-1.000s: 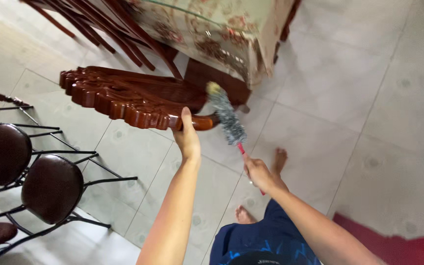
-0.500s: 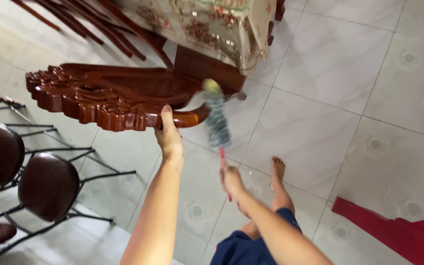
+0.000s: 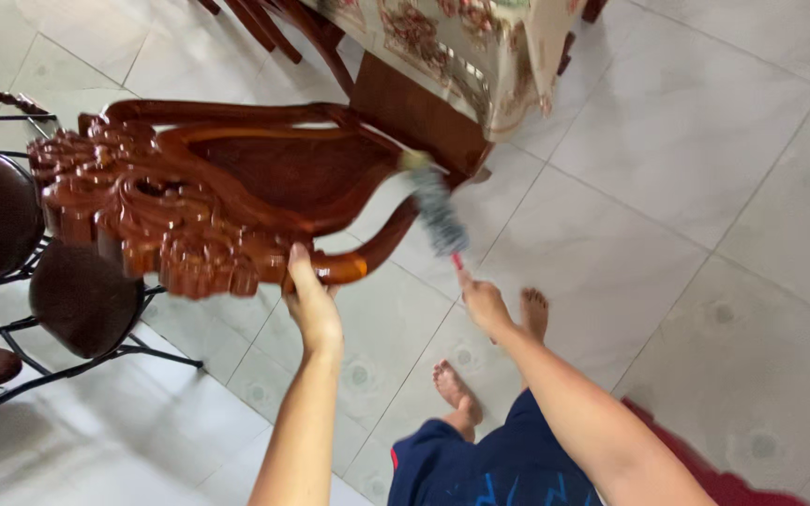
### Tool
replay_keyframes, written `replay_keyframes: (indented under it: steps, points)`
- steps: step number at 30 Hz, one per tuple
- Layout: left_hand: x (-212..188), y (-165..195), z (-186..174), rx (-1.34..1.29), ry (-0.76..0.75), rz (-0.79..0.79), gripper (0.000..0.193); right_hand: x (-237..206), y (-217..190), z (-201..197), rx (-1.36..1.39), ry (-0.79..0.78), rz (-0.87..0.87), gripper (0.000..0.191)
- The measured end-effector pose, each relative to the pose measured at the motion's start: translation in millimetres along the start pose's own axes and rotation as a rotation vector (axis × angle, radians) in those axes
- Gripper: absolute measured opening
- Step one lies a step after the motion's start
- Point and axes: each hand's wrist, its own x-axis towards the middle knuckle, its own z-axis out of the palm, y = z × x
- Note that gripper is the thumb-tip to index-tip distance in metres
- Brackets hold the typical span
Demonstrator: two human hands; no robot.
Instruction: The person uses a feather duster to dust carved wooden dining chairs, lifting and turning each chair to reach its back, seat and legs, then dusts the patterned tablecloth on the dining table and dusts additional chairs around the table.
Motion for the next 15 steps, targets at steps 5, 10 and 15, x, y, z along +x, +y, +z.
replay_keyframes:
  steps: [5,10,15]
  points:
    - [-4,-1,6,-0.198,0.015,0.063,0.063,22,-7,-39,-0.238,-0.059,-0.039,0.072]
    - [3,-4,-2,-0.088,0.111,-0.026,0.061,39,-42,-70,-0.271,-0.153,-0.046,0.056]
    - [15,4,-37,-0.190,-0.039,0.105,0.061,8,-145,-69,-0.313,-0.433,-0.518,0.037]
